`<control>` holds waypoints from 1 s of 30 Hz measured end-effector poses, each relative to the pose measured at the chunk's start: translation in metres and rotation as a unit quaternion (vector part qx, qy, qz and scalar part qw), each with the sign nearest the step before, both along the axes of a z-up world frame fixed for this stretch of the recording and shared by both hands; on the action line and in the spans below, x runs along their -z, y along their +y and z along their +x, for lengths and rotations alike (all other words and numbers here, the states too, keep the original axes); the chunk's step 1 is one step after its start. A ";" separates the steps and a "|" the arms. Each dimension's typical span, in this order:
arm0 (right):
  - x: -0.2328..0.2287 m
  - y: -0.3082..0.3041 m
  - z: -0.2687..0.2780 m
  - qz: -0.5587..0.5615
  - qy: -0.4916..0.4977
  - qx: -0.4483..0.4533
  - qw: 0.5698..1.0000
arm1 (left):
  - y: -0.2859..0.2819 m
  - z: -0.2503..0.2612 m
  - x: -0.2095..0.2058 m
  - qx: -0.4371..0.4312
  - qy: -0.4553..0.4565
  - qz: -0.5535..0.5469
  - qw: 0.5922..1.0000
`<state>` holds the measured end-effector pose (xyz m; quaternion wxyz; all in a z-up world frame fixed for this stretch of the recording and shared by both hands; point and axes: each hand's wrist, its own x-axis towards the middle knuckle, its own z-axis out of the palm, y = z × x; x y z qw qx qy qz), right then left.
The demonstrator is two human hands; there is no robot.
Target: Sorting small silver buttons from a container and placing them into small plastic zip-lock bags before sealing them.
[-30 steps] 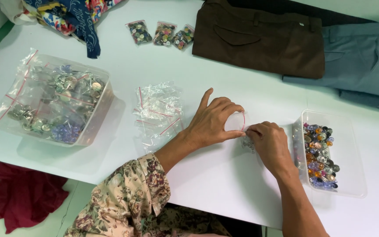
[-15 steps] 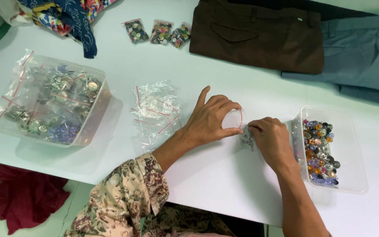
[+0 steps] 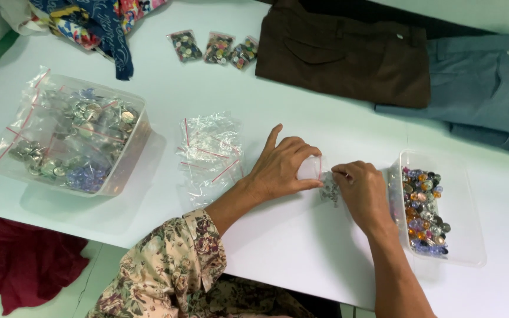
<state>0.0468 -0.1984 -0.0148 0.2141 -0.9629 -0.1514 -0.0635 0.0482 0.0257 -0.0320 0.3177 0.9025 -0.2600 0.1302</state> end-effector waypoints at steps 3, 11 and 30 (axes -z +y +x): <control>0.000 0.006 0.000 -0.001 0.006 0.006 1.000 | -0.001 0.002 0.004 0.002 0.012 0.012 1.000; -0.016 0.008 -0.012 -0.004 0.042 0.008 0.999 | 0.000 0.004 0.010 -0.005 0.017 -0.001 1.000; -0.035 -0.009 -0.001 0.098 -0.002 0.008 0.995 | -0.012 -0.005 0.019 0.025 0.062 -0.081 0.994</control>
